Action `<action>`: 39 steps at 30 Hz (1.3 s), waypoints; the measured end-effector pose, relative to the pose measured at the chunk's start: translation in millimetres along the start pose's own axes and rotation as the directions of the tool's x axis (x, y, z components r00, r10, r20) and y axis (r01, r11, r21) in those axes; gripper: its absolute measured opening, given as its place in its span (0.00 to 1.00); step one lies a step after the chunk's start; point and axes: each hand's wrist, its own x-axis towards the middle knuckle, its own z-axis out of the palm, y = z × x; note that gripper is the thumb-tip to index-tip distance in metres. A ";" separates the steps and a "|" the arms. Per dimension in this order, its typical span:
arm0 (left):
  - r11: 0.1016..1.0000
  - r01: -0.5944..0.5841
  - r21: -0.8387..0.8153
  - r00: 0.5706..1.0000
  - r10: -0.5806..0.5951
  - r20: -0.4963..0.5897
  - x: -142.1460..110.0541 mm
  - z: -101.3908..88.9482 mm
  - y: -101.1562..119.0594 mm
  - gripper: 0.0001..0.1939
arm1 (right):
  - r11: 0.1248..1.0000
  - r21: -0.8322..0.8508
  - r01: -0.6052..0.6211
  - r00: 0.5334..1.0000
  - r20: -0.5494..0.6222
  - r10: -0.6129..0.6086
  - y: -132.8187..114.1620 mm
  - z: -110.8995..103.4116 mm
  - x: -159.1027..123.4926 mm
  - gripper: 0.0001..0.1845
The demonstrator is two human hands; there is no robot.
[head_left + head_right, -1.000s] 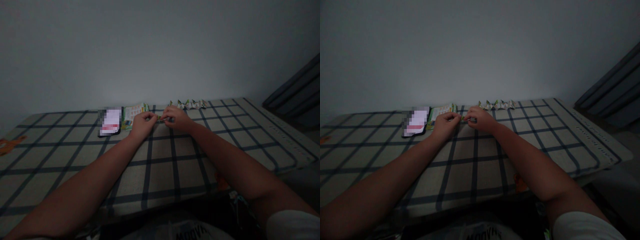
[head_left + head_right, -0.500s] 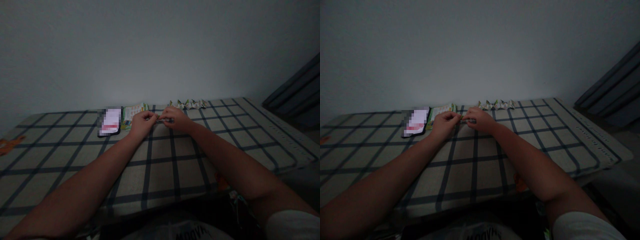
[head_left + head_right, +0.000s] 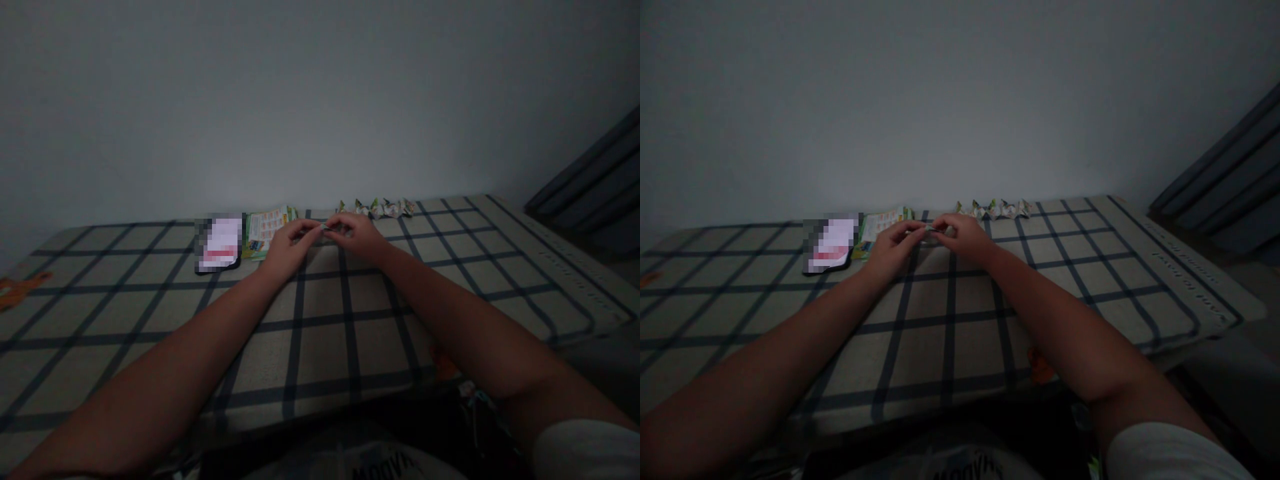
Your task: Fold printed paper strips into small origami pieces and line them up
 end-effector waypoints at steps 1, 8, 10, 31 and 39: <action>1.000 -0.013 0.002 1.000 0.013 -0.002 -0.3 0.9 -1.0 0.15 | 0.999 0.032 -0.033 0.999 -0.025 0.034 -0.1 0.0 0.2 0.13; 0.998 -0.041 0.037 0.998 0.042 -0.037 -0.3 2.9 -7.2 0.17 | 0.977 0.182 -0.113 0.990 -0.058 0.126 -0.7 0.9 -0.2 0.19; 0.998 -0.053 0.046 0.998 0.054 -0.042 -0.3 2.5 -7.7 0.16 | 0.974 0.190 -0.122 0.990 -0.043 0.133 -0.9 0.5 -0.3 0.19; 0.979 -0.180 0.091 0.977 0.189 -0.100 1.0 -0.7 -1.8 0.14 | 0.954 0.256 -0.154 0.985 -0.033 0.168 2.8 0.4 3.5 0.20; 0.997 0.064 -0.030 0.996 -0.066 -0.058 -0.5 0.4 -1.5 0.17 | 0.965 0.231 -0.127 0.989 -0.048 0.142 3.8 -1.5 2.6 0.19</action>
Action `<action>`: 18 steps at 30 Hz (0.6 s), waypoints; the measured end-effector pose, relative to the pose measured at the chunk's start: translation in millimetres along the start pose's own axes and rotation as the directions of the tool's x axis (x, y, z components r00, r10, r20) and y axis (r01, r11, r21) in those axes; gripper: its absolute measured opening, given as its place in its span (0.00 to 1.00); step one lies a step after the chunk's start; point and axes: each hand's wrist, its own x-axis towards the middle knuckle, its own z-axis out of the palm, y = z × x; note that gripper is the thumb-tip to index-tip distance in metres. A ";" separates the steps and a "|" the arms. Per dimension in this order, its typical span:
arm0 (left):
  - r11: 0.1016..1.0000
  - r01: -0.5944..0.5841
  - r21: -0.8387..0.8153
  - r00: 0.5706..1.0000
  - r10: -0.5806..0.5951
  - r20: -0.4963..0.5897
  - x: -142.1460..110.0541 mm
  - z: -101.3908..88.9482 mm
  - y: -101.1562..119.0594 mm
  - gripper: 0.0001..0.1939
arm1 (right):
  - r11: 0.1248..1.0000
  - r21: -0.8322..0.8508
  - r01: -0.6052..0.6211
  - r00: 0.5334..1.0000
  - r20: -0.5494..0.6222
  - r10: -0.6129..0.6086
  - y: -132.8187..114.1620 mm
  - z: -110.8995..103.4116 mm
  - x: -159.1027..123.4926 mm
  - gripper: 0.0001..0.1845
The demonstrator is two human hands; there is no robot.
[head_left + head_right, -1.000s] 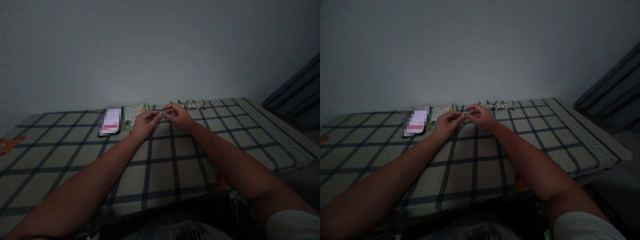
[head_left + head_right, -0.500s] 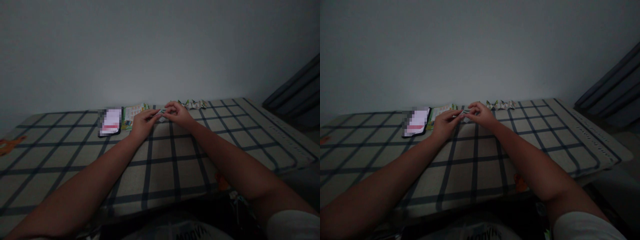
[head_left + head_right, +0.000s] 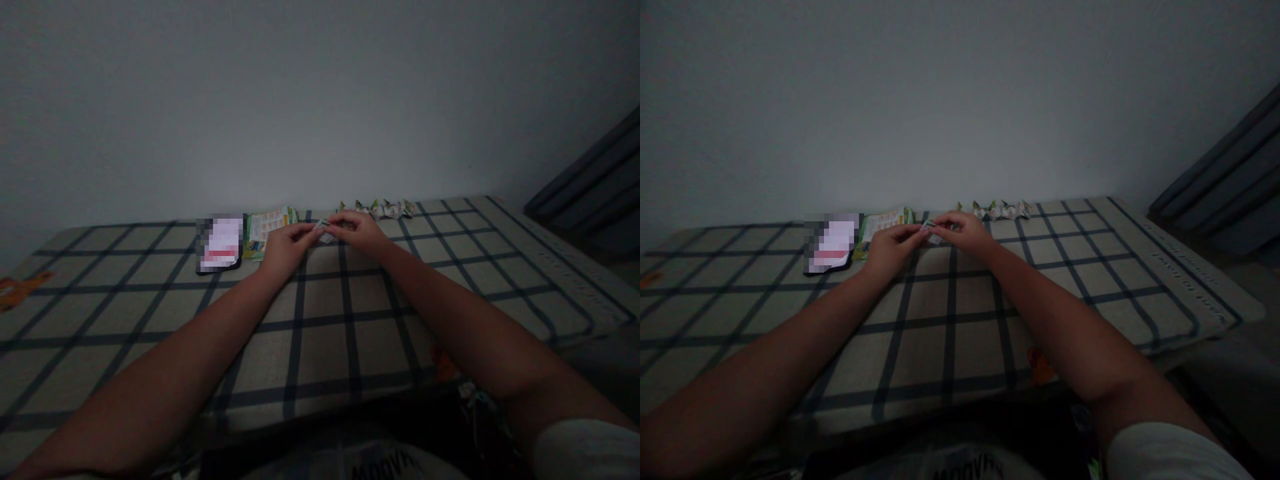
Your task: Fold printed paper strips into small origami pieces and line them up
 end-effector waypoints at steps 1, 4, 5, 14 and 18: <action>1.000 0.015 -0.006 1.000 -0.015 0.016 -0.9 -0.3 1.0 0.17 | 1.000 -0.001 0.004 1.000 0.006 -0.004 0.2 -0.8 0.2 0.19; 0.999 -0.012 0.033 1.000 0.011 0.022 -3.1 -1.9 4.2 0.15 | 1.000 0.013 0.012 0.998 0.058 -0.013 -0.3 -3.4 0.6 0.18; 0.999 -0.024 0.049 0.999 0.023 0.022 -3.4 -2.4 4.7 0.15 | 1.000 0.020 0.014 0.997 0.079 -0.016 -0.8 -4.1 0.6 0.18; 0.988 -0.122 0.092 0.992 0.120 0.029 -0.3 -4.3 -1.3 0.13 | 0.996 0.082 -0.026 0.994 0.108 0.017 -3.7 -2.5 0.6 0.17; 0.984 -0.146 0.105 0.988 0.139 0.073 -2.6 -3.4 0.4 0.13 | 0.987 0.140 -0.077 0.982 0.181 0.051 -3.8 -3.7 1.5 0.17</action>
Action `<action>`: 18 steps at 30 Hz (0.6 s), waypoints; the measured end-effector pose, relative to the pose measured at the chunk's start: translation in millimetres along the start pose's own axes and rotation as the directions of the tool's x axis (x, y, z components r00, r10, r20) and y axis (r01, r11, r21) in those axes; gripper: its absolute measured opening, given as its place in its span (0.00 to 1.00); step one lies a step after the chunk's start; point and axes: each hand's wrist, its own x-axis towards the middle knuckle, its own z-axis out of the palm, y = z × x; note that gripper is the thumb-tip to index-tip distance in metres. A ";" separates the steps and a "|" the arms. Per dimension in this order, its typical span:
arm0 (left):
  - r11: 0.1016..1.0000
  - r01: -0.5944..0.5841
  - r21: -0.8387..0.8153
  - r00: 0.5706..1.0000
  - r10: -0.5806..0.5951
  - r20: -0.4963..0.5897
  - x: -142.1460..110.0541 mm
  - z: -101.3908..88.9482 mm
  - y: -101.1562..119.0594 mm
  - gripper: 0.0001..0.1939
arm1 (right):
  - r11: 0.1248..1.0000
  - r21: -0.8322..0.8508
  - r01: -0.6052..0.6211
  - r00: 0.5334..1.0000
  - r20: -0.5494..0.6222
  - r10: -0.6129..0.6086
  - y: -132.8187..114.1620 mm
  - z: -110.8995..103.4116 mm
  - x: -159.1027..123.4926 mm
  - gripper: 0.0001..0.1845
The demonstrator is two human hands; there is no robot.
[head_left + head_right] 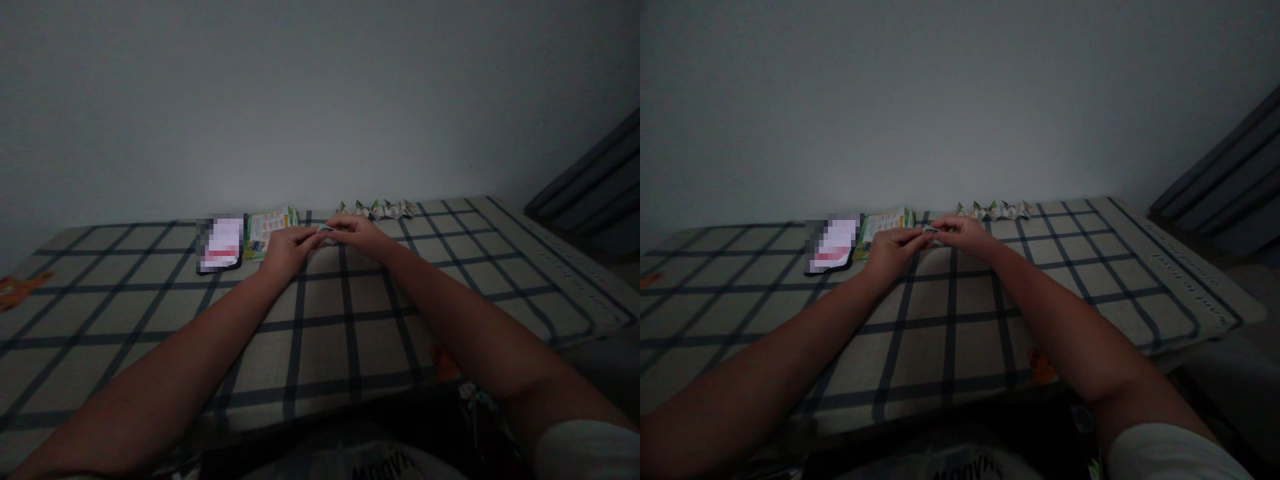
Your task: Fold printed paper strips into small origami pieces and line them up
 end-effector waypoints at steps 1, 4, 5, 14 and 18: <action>1.000 0.000 0.002 1.000 0.000 0.009 -0.4 0.4 0.2 0.13 | 1.000 0.016 -0.009 1.000 0.014 0.009 0.1 -0.3 0.1 0.17; 1.000 0.018 0.007 1.000 -0.018 0.006 -0.2 1.2 -0.9 0.14 | 0.999 0.044 -0.029 0.999 0.022 0.028 0.0 -0.4 0.2 0.18; 1.000 0.026 0.008 1.000 -0.026 -0.002 0.3 1.3 -1.5 0.14 | 0.998 0.046 -0.033 0.999 0.020 0.032 -0.3 -0.3 0.1 0.17; 0.998 0.041 -0.046 0.999 -0.039 0.025 -0.7 2.5 4.1 0.15 | 0.991 0.114 -0.062 0.998 0.022 0.060 -1.7 0.2 0.1 0.14; 0.999 0.031 -0.018 1.000 -0.031 -0.004 -0.3 2.1 2.4 0.17 | 0.990 0.123 -0.068 0.991 -0.110 0.082 5.4 4.8 0.9 0.17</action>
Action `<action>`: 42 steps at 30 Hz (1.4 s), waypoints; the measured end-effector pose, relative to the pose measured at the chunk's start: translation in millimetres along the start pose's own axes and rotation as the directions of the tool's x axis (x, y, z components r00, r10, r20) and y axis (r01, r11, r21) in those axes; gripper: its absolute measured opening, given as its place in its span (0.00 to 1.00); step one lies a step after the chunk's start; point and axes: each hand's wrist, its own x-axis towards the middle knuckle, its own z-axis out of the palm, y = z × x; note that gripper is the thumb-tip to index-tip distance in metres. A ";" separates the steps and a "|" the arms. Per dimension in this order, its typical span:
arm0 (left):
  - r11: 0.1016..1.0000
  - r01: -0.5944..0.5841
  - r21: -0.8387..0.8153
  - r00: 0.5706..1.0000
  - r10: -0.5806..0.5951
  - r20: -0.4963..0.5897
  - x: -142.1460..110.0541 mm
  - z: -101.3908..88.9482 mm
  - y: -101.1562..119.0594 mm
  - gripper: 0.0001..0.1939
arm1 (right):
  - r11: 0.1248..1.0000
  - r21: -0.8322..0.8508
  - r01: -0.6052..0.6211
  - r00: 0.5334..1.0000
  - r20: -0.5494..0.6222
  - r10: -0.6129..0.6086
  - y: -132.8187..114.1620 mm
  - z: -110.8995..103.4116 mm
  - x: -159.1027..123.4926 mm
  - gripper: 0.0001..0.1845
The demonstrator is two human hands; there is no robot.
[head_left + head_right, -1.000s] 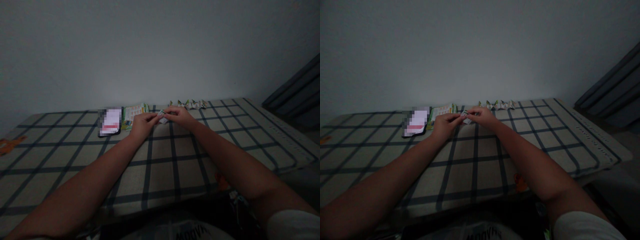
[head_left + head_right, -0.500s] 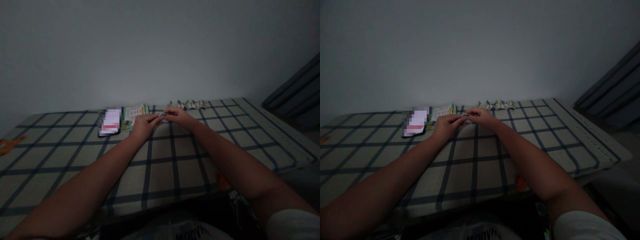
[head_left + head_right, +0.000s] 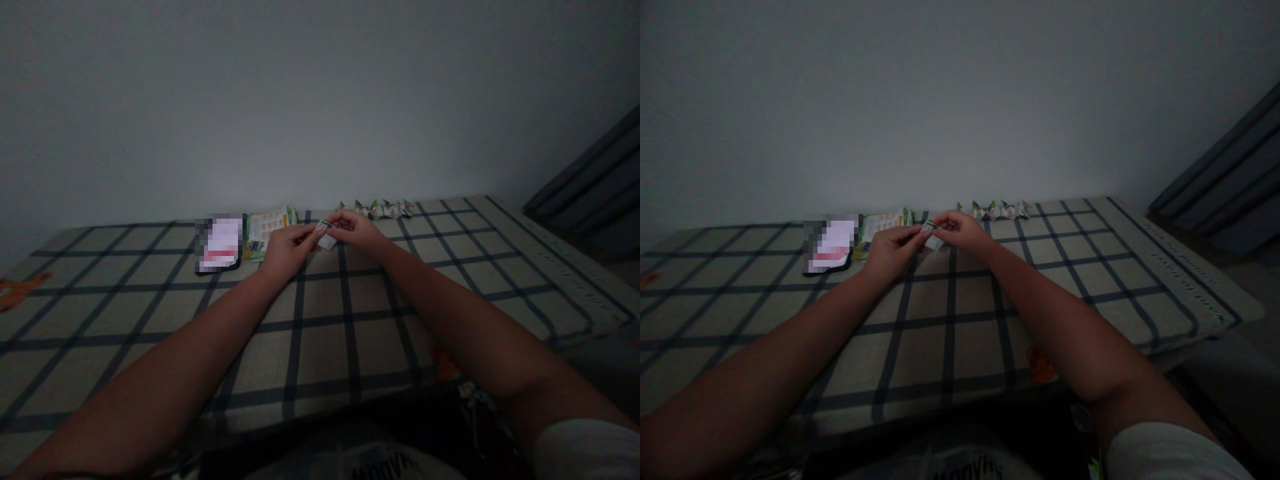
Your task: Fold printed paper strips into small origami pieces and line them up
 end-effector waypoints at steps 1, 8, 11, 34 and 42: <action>1.000 -0.003 0.006 1.000 0.003 -0.008 0.4 -0.4 -0.8 0.17 | 1.000 0.004 0.002 1.000 -0.014 -0.002 1.2 0.6 0.1 0.19; 0.996 -0.055 0.072 0.998 0.054 0.021 1.3 -0.8 -1.6 0.14 | 0.984 -0.160 0.072 0.997 0.017 -0.070 -5.0 -1.0 -1.5 0.17; 0.996 -0.046 0.081 0.998 0.043 0.044 0.9 -0.6 0.4 0.14 | 0.977 -0.205 0.064 0.998 0.010 -0.063 -7.4 -0.7 -1.9 0.16; 0.995 0.099 -0.009 0.991 -0.097 0.097 2.4 -2.3 5.0 0.17 | 0.988 -0.149 0.034 0.996 -0.073 -0.045 -5.2 3.8 -2.6 0.19; 0.973 0.197 -0.118 0.980 -0.194 0.034 5.9 -1.9 -7.3 0.14 | 0.977 -0.214 -0.019 0.999 0.031 0.027 -3.7 -0.4 -2.3 0.18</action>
